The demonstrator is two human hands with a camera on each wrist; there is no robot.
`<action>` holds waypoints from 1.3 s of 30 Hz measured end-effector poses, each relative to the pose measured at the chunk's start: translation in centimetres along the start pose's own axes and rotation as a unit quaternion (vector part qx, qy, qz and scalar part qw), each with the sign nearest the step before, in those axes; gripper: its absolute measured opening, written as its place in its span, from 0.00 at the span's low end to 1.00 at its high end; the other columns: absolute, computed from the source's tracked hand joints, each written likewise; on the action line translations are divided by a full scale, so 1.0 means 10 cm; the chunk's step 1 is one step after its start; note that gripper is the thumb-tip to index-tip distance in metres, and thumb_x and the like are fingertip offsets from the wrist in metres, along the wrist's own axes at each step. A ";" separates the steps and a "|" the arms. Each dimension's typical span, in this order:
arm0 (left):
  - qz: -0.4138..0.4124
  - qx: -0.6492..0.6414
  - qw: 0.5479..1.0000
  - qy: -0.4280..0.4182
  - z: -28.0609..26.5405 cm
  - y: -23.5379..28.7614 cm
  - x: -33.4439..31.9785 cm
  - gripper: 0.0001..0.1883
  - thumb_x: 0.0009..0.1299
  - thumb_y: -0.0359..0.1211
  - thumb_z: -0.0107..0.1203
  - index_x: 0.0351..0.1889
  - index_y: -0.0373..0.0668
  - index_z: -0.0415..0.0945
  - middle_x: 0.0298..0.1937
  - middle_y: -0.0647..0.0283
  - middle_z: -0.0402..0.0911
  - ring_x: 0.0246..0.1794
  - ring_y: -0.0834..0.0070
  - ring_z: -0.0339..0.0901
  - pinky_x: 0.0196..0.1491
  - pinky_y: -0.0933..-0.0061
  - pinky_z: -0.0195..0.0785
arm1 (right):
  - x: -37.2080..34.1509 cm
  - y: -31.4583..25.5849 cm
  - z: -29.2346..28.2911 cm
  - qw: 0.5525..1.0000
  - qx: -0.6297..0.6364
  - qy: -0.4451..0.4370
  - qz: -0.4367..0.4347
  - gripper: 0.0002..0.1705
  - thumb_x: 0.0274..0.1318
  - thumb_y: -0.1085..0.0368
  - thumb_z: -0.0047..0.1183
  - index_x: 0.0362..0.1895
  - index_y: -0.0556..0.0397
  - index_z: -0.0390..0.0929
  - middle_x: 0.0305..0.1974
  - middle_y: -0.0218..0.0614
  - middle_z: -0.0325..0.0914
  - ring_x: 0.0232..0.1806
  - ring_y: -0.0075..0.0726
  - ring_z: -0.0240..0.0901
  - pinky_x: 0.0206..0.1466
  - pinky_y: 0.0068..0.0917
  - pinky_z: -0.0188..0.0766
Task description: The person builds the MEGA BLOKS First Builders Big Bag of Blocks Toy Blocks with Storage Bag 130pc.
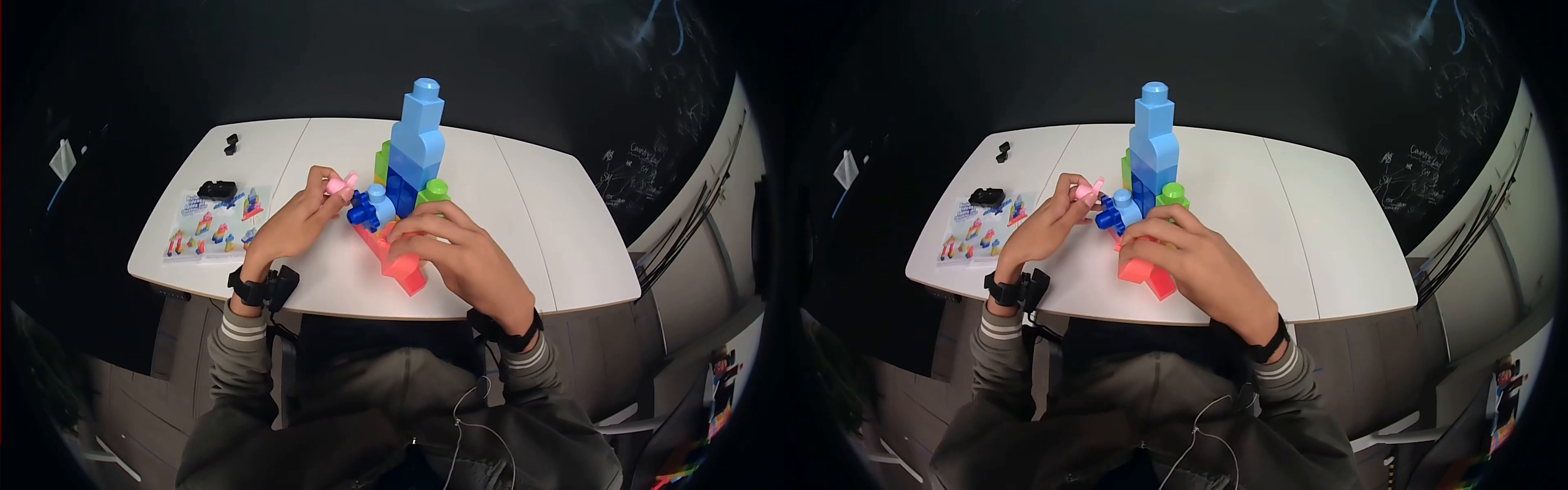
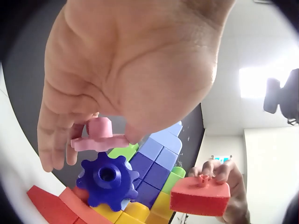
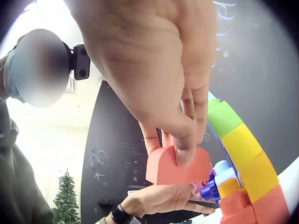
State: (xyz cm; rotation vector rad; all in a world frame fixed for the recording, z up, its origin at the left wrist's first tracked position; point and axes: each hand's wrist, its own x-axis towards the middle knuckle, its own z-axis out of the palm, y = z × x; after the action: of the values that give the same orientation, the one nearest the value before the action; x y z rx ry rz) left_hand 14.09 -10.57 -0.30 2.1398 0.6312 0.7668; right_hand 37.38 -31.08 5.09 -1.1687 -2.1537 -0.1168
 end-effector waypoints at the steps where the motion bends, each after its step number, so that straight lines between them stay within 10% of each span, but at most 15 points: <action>1: 0.002 0.003 1.000 -0.002 0.00 0.09 -0.02 0.24 0.94 0.50 0.46 0.66 0.38 0.60 0.47 0.48 0.86 0.46 0.61 0.86 0.56 0.61 0.77 | 0.02 -0.02 0.03 0.999 -0.038 0.008 -0.008 0.20 0.51 0.77 0.69 0.49 0.44 0.91 0.58 0.26 0.88 0.66 0.46 0.80 0.67 0.42 0.81; 20: 0.027 0.098 0.994 0.027 -0.03 0.52 -0.25 0.27 0.88 0.45 0.59 0.72 0.36 0.65 0.65 0.38 0.82 0.63 0.46 0.84 0.68 0.55 0.74 | 0.07 0.27 0.27 0.976 -0.216 -0.009 -0.034 0.11 0.61 0.75 0.63 0.47 0.56 0.89 0.55 0.36 0.90 0.73 0.39 0.81 0.87 0.52 0.60; 26: 0.078 0.142 0.987 0.015 0.01 0.53 -0.26 0.25 0.88 0.39 0.57 0.77 0.40 0.65 0.73 0.50 0.74 0.75 0.53 0.76 0.73 0.55 0.74 | 0.10 0.24 0.34 0.962 -0.268 0.035 -0.023 0.13 0.62 0.71 0.63 0.51 0.54 0.89 0.55 0.34 0.89 0.69 0.44 0.82 0.79 0.50 0.68; 39: 0.030 0.061 0.998 -0.019 0.07 0.51 -0.22 0.22 0.78 0.31 0.71 0.65 0.36 0.75 0.68 0.54 0.81 0.64 0.60 0.86 0.69 0.57 0.83 | 0.12 0.39 0.53 0.961 -0.268 0.056 -0.034 0.16 0.66 0.68 0.62 0.57 0.54 0.85 0.62 0.38 0.85 0.69 0.41 0.80 0.70 0.44 0.71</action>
State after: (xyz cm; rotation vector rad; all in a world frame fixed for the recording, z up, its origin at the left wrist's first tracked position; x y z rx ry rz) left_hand 13.93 -15.34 2.69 2.2883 0.6092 0.7355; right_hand 37.16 -25.95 0.79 -1.3380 -2.1207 -0.8195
